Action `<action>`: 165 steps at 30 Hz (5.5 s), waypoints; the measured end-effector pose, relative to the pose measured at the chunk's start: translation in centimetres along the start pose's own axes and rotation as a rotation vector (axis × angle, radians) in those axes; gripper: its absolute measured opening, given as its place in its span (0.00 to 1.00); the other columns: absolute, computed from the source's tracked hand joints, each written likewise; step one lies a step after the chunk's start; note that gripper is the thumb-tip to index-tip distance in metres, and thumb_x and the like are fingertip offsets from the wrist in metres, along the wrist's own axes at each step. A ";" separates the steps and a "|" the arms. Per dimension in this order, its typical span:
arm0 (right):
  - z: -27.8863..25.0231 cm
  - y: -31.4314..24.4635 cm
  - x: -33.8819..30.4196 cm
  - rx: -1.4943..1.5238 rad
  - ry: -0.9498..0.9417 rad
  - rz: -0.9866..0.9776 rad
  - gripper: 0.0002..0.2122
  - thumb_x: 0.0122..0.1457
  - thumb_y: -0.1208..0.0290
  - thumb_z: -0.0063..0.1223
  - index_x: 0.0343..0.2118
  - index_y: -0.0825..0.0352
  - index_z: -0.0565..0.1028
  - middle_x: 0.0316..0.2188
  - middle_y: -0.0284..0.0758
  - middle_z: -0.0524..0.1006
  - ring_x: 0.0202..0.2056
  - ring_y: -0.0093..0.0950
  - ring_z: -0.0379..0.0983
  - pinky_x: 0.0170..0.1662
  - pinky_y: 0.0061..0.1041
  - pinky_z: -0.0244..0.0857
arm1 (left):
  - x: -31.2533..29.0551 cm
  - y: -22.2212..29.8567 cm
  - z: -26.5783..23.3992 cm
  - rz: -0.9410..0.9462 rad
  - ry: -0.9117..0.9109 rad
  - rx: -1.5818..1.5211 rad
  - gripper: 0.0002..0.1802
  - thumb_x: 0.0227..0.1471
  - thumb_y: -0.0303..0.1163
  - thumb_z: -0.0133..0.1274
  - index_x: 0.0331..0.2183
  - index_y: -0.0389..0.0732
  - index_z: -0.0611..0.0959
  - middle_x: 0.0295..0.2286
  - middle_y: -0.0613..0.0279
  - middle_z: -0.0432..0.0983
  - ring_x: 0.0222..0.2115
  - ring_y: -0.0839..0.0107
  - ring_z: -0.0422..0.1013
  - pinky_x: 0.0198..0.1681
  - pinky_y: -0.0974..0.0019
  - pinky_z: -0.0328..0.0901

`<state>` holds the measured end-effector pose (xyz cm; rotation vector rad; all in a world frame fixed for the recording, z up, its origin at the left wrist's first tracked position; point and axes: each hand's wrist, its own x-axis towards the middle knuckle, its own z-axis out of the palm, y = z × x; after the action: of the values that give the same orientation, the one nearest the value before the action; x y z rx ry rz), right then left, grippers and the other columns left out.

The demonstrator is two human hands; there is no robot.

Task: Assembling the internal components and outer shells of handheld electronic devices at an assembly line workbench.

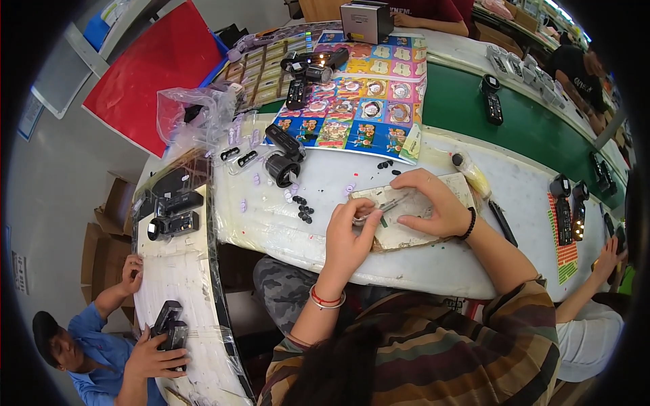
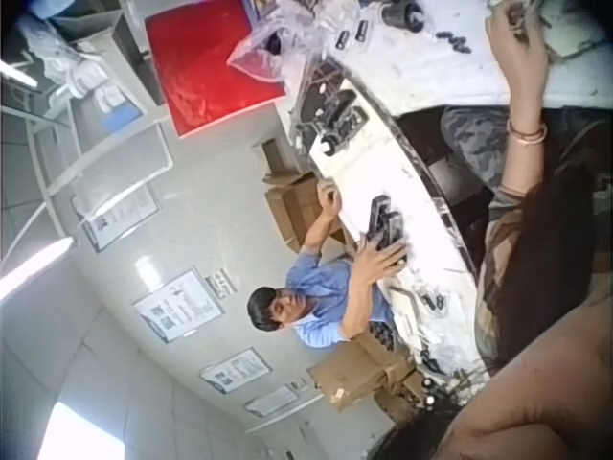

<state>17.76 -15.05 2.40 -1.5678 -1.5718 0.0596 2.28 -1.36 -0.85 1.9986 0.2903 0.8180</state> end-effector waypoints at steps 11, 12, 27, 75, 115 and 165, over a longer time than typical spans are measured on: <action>1.8 -0.8 0.5 -0.046 0.036 0.253 0.14 0.43 0.69 0.58 0.34 0.66 0.71 0.32 0.38 0.72 0.33 0.34 0.71 0.37 0.28 0.65 | -0.2 0.3 0.0 -0.096 -0.024 -0.111 0.07 0.50 0.29 0.54 0.31 0.36 0.78 0.27 0.58 0.72 0.27 0.69 0.69 0.32 0.71 0.63; 1.5 -0.7 0.5 0.061 0.041 0.225 0.14 0.43 0.70 0.57 0.35 0.66 0.71 0.33 0.38 0.72 0.34 0.33 0.71 0.39 0.28 0.65 | -0.3 0.4 -0.1 -0.021 -0.007 -0.098 0.07 0.49 0.28 0.55 0.31 0.36 0.79 0.27 0.58 0.73 0.28 0.67 0.69 0.33 0.70 0.64; 1.8 2.2 1.2 -0.140 -0.126 0.019 0.09 0.48 0.73 0.55 0.34 0.65 0.75 0.34 0.34 0.72 0.41 0.34 0.64 0.45 0.30 0.60 | -0.6 0.8 -0.1 0.367 -0.223 0.192 0.11 0.38 0.31 0.61 0.30 0.44 0.81 0.35 0.65 0.72 0.37 0.63 0.67 0.41 0.64 0.59; 5.1 21.4 32.8 -0.659 0.019 0.520 0.41 0.47 0.32 0.41 0.58 0.59 0.60 0.60 0.39 0.57 0.61 0.40 0.50 0.61 0.43 0.45 | 0.1 0.2 -1.2 0.259 -0.339 0.117 0.18 0.40 0.32 0.61 0.38 0.44 0.78 0.42 0.60 0.69 0.41 0.61 0.66 0.42 0.61 0.59; -5.5 14.4 9.6 -0.760 -0.271 0.135 0.22 0.43 0.66 0.60 0.44 0.61 0.70 0.41 0.37 0.70 0.44 0.37 0.64 0.50 0.34 0.58 | -0.3 0.3 -0.2 0.396 -0.228 0.188 0.14 0.41 0.33 0.60 0.34 0.42 0.78 0.37 0.60 0.71 0.39 0.60 0.66 0.40 0.61 0.60; -0.6 -0.5 -0.1 -0.389 -0.288 -0.279 0.24 0.46 0.53 0.57 0.46 0.57 0.70 0.34 0.33 0.69 0.39 0.30 0.67 0.41 0.30 0.62 | -1.4 0.1 -2.0 0.123 0.082 -0.028 0.18 0.45 0.31 0.52 0.40 0.33 0.75 0.33 0.55 0.74 0.35 0.66 0.71 0.42 0.67 0.64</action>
<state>17.73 -15.51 2.96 -1.6665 -2.1150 -0.1937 -0.09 -0.78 -0.69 1.9750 0.2036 0.9782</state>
